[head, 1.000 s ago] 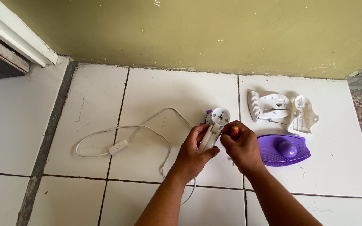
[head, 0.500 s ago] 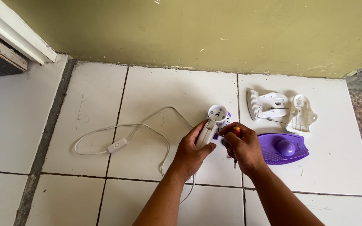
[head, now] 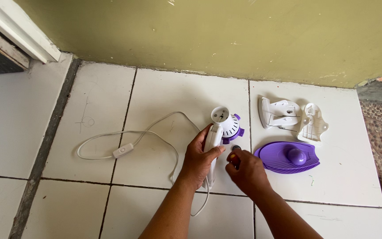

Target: The person uses a screwdriver to remove screws from a white and purple handheld appliance. They detach the handle from the main body and then remove the purple top cover, placing the separated parts on the tiled floor.

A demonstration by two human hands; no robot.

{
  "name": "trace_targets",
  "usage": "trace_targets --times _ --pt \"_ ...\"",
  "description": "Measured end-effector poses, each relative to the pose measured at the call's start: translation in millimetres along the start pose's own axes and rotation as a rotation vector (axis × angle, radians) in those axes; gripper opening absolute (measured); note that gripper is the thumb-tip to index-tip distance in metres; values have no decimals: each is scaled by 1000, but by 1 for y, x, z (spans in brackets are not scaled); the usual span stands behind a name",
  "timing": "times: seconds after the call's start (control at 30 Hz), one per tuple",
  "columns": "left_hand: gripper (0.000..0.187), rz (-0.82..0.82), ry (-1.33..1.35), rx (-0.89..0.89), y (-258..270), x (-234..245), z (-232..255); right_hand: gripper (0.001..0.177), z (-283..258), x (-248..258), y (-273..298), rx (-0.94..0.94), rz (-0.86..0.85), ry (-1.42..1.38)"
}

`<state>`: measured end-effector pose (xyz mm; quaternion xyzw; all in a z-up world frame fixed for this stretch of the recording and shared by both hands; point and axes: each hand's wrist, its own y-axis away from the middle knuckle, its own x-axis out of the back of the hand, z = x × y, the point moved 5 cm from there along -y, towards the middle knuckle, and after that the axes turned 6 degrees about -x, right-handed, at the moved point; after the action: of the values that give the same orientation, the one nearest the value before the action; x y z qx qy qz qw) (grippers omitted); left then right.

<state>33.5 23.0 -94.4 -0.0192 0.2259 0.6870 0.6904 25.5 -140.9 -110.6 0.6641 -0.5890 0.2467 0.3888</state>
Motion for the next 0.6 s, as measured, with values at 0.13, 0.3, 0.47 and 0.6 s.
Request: trace_targets --times 0.13,0.3,0.47,0.6 --pt "75 6 24 -34 -1 -1 1 15 1 3 4 161 101 -49" --pt "75 8 33 -46 -1 -4 0 11 2 -10 9 219 18 97" --pt "75 71 54 -16 -1 -7 -1 19 -4 17 -8 -126 127 -147" --pt "70 148 311 -43 -3 -8 -1 42 -38 25 -8 -63 -172 -265"
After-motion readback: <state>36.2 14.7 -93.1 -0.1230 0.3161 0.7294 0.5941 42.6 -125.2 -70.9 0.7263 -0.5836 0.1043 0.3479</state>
